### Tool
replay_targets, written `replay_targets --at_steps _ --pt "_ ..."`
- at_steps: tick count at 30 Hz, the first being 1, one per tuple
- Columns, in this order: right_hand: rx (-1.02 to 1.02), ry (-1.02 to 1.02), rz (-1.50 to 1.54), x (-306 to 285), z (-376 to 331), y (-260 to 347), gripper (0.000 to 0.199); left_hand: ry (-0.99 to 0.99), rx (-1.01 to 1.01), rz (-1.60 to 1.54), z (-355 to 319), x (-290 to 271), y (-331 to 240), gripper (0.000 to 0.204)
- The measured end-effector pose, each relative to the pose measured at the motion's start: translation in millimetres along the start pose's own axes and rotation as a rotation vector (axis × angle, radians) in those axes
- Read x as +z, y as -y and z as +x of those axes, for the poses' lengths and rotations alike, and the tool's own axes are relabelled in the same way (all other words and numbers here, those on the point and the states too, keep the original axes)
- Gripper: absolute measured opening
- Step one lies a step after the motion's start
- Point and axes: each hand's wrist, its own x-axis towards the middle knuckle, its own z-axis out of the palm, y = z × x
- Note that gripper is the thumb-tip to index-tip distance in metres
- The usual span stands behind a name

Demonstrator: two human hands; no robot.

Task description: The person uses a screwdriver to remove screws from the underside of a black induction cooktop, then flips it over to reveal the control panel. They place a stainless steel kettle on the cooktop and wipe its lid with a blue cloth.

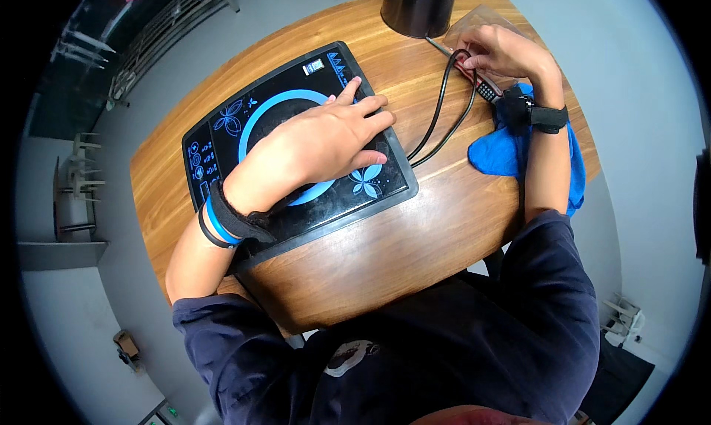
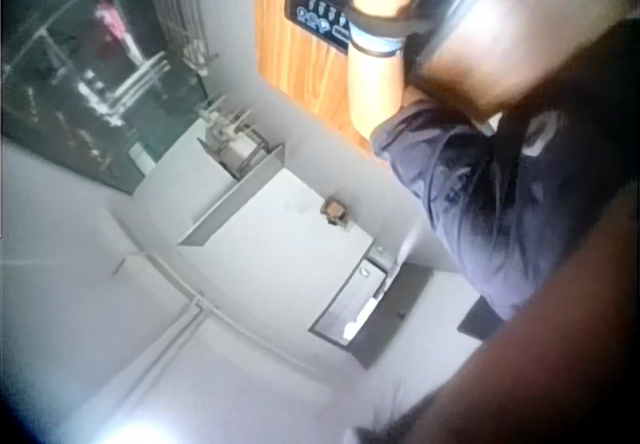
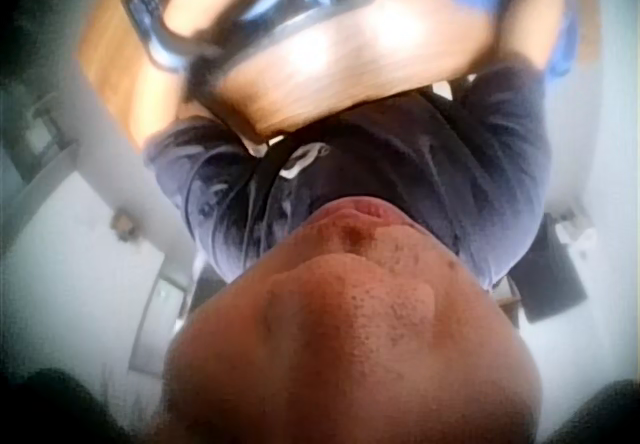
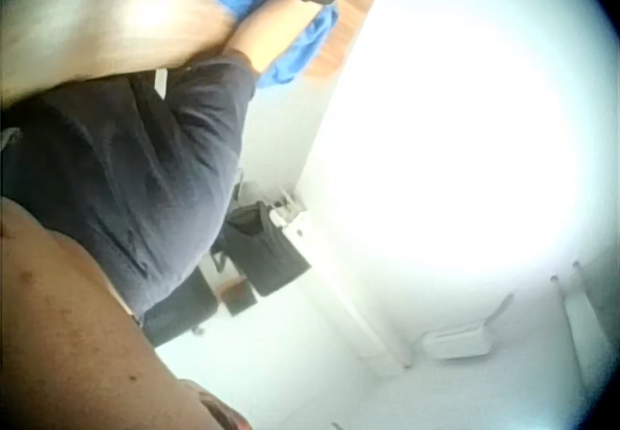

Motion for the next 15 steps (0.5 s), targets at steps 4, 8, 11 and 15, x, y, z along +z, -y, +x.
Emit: replay_targets --at_steps 4,8,11,15 --pt "-0.033 0.031 0.041 2.7 -6.7 -23.0 0.018 -0.004 -0.002 -0.004 3.0 7.2 7.7 0.064" --pt "-0.069 -0.051 -0.028 16.3 -4.1 -41.0 0.026 0.041 -0.089 -0.010 4.6 11.3 16.1 0.063" --pt "-0.090 -0.117 -0.060 24.1 -3.5 -50.7 0.032 0.060 -0.137 -0.016 7.4 16.6 23.4 0.061" --pt "-0.098 -0.117 -0.025 30.2 -1.5 -62.6 0.030 0.074 -0.174 -0.025 9.2 22.0 33.1 0.060"
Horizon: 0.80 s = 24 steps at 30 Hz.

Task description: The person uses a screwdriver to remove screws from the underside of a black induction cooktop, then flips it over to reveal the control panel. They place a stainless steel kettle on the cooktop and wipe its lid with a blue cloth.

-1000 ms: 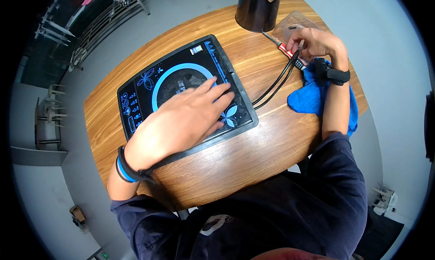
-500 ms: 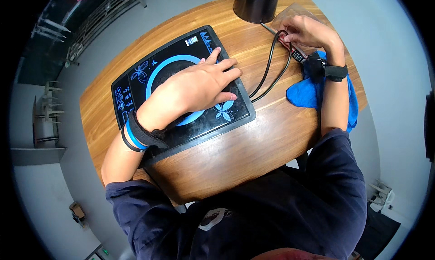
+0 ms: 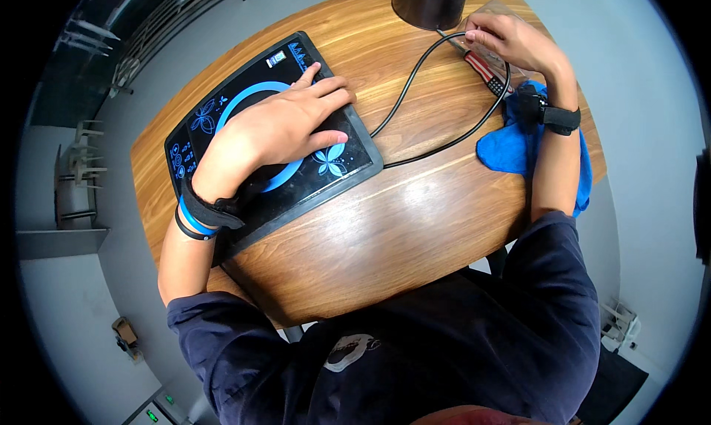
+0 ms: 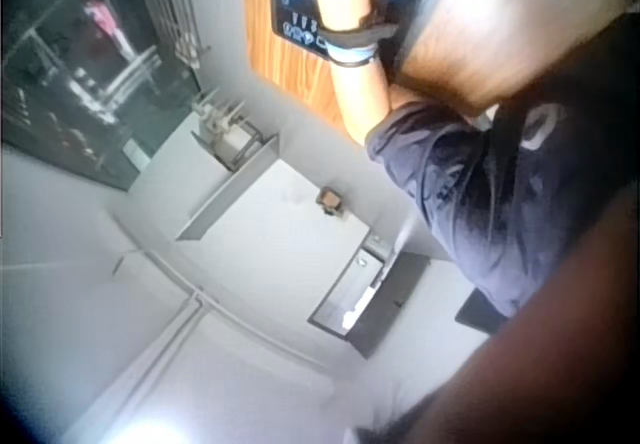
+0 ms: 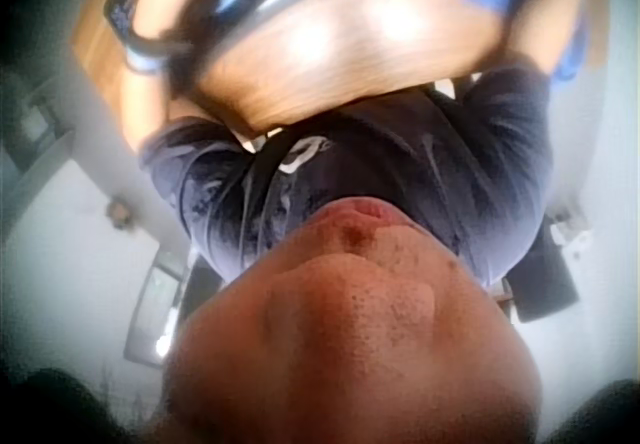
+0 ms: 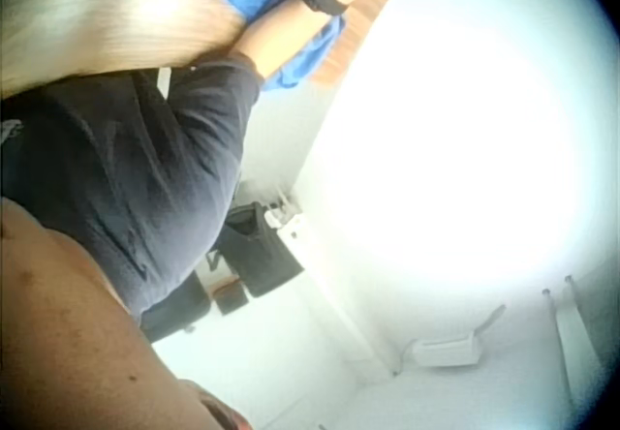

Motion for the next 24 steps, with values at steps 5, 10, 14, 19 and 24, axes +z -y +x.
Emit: replay_targets --at_steps 5,10,14,19,24 --pt "0.070 -0.081 0.257 6.9 1.0 0.8 0.018 0.005 -0.020 -0.003 3.2 3.4 6.8 0.064" --pt "-0.056 -0.119 0.086 13.0 3.1 27.4 0.025 -0.023 -0.018 0.030 -0.7 9.4 -3.0 0.067" --pt "-0.033 0.491 0.182 10.4 11.3 81.3 0.032 0.041 -0.030 0.047 -14.0 8.2 -30.9 0.076" --pt "-0.267 0.602 0.247 54.1 8.7 128.1 0.036 0.088 -0.011 0.059 -16.8 11.6 -46.3 0.095" --pt "-0.159 0.691 0.186 63.3 9.2 137.2 0.021 0.067 -0.021 0.041 -21.2 15.0 -45.9 0.096"
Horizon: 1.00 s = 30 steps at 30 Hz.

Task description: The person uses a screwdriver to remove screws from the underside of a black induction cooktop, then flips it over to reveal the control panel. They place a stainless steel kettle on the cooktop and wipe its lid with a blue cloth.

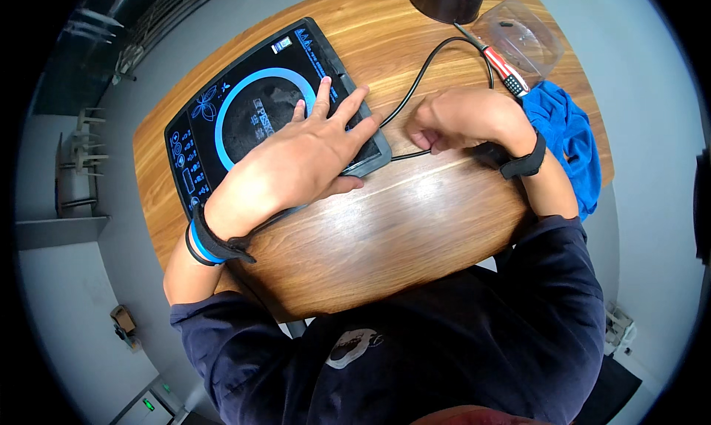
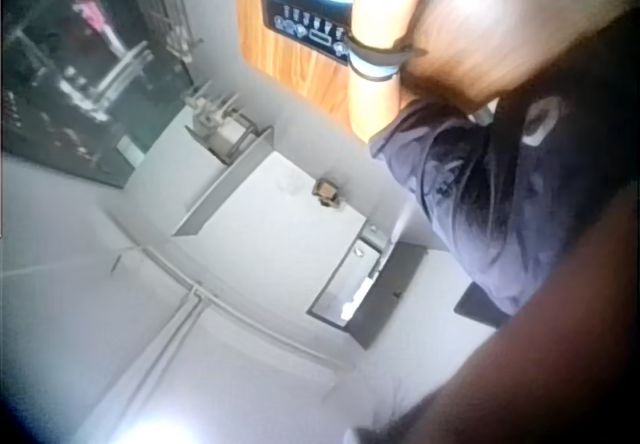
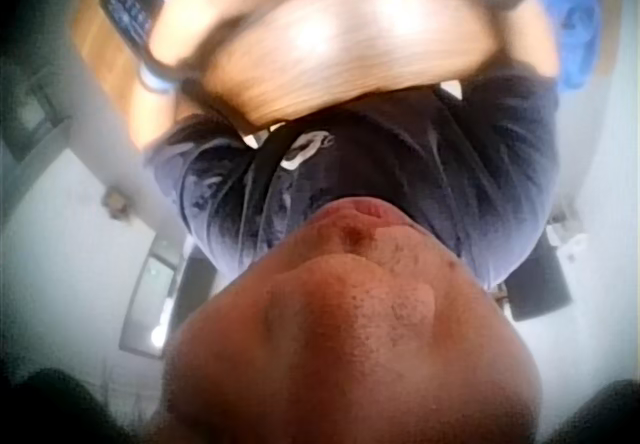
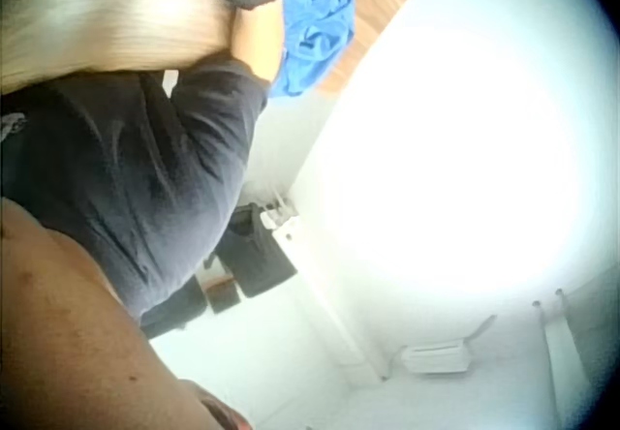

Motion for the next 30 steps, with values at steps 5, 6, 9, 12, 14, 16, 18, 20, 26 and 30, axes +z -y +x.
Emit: replay_targets --at_steps 5,6,9,12,14,16,18,20,26,30 --pt "0.125 -0.070 -0.137 -1.1 -10.0 -5.8 0.022 -0.042 0.015 -0.017 -6.9 4.9 6.0 0.094" --pt "0.066 -0.104 -0.133 1.6 -10.8 -8.3 0.023 -0.047 0.020 -0.020 -6.7 5.8 7.3 0.095" --pt "-0.064 -0.153 -0.100 6.1 -7.3 -2.6 0.026 -0.051 0.016 -0.020 -7.3 6.7 8.3 0.096" --pt "-0.151 -0.204 -0.113 20.6 4.3 9.0 0.028 -0.039 -0.006 -0.007 -5.7 3.2 4.5 0.099" --pt "-0.150 -0.165 -0.115 17.6 2.4 12.9 0.025 -0.027 -0.019 0.005 -4.0 2.7 3.6 0.101" --pt "-0.158 -0.154 -0.112 18.1 4.0 13.5 0.023 -0.022 -0.028 0.008 -4.8 2.2 3.6 0.100" --pt "-0.158 -0.176 -0.101 23.9 4.2 8.1 0.022 -0.031 -0.022 0.017 -4.7 1.8 4.0 0.100" --pt "-0.057 -0.142 -0.105 23.1 0.9 8.7 0.022 -0.054 -0.015 0.027 -8.2 2.4 6.1 0.099" --pt "0.050 -0.113 -0.084 18.7 -5.2 -3.9 0.025 -0.039 -0.038 -0.003 -12.6 0.1 12.2 0.096" --pt "0.068 -0.202 -0.130 29.8 -9.3 -11.2 0.025 -0.066 -0.032 -0.001 -12.9 4.3 16.4 0.096"
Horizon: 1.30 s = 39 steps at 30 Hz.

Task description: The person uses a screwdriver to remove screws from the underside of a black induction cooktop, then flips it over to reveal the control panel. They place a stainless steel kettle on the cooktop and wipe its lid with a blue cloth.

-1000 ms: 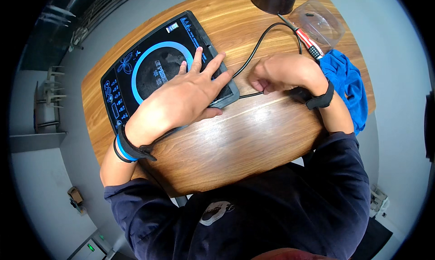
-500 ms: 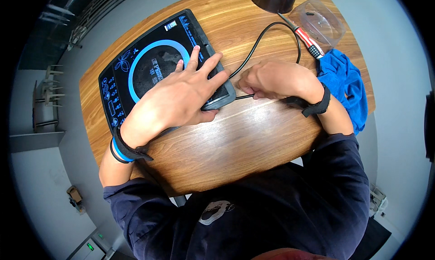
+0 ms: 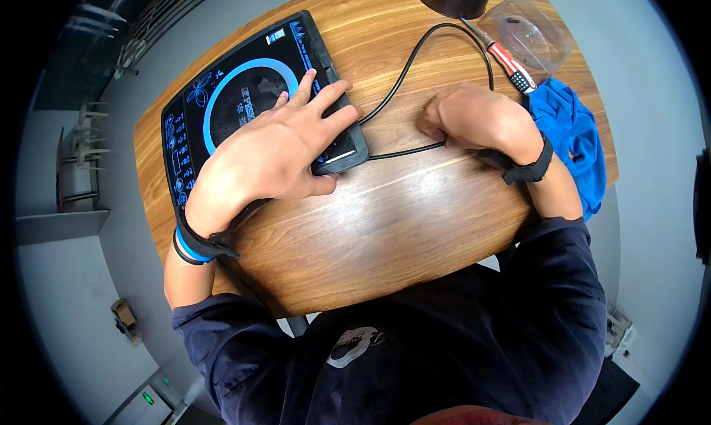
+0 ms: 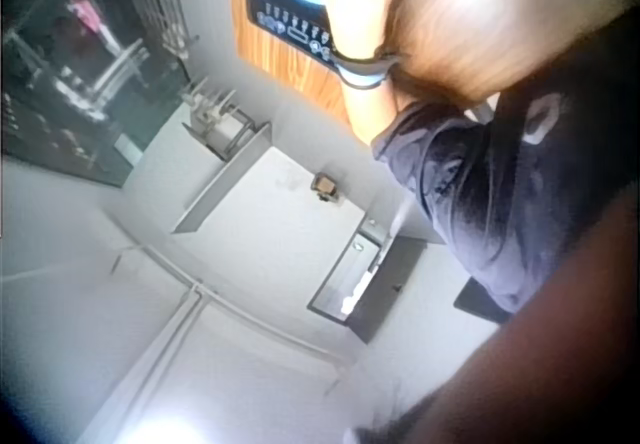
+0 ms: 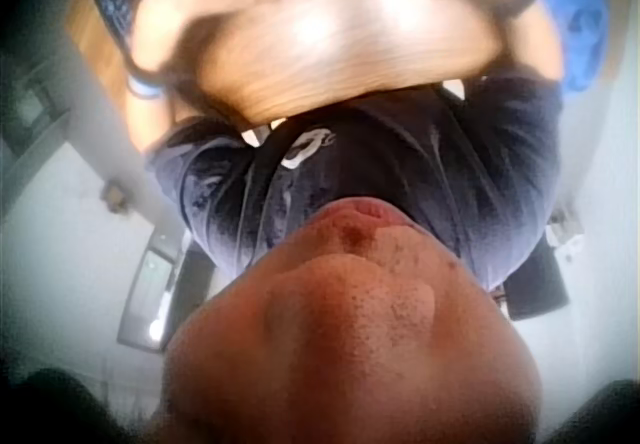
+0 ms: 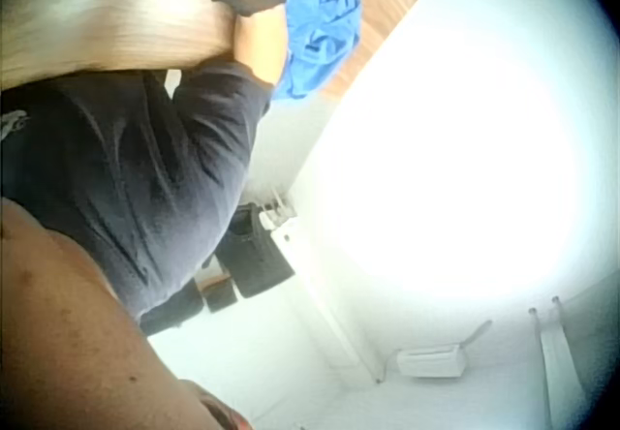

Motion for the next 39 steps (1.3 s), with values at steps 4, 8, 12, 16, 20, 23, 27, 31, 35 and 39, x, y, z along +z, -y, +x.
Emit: replay_targets --at_steps 4,8,12,16,20,23,27,31,35,39 --pt "0.060 -0.038 -0.061 -0.7 -1.6 -6.2 0.018 -0.010 0.006 0.008 -1.0 0.9 0.7 0.097" --pt "-0.181 -0.165 -0.206 8.9 -0.5 -11.7 0.019 -0.014 0.011 0.009 -1.1 0.1 0.6 0.097" --pt "-0.235 -0.201 -0.073 23.9 11.9 28.8 0.043 -0.017 0.026 -0.001 -0.4 0.6 2.9 0.096" --pt "-0.327 -0.175 0.009 27.1 19.1 39.3 0.036 -0.021 0.030 0.002 1.4 -1.4 2.4 0.094" --pt "-0.243 -0.097 -0.027 20.7 5.2 29.4 0.028 -0.026 0.058 0.010 0.9 6.5 7.5 0.094" --pt "-0.153 0.071 -0.070 0.1 -0.3 18.1 0.019 -0.001 0.024 0.021 -0.4 2.2 2.1 0.095" --pt "-0.143 0.027 -0.086 -0.2 -1.3 4.7 0.020 -0.009 0.002 0.026 -1.4 2.8 -2.1 0.095" --pt "-0.096 -0.076 -0.103 -3.0 -3.6 1.4 0.029 -0.022 -0.010 0.006 -4.5 6.4 -1.5 0.092" --pt "0.000 -0.008 -0.147 -4.4 0.6 -4.2 0.041 0.005 -0.024 -0.049 -11.6 6.3 4.4 0.088" --pt "0.055 -0.038 -0.186 -6.2 -0.1 -9.3 0.047 -0.019 -0.028 -0.076 -15.3 10.9 8.7 0.084"
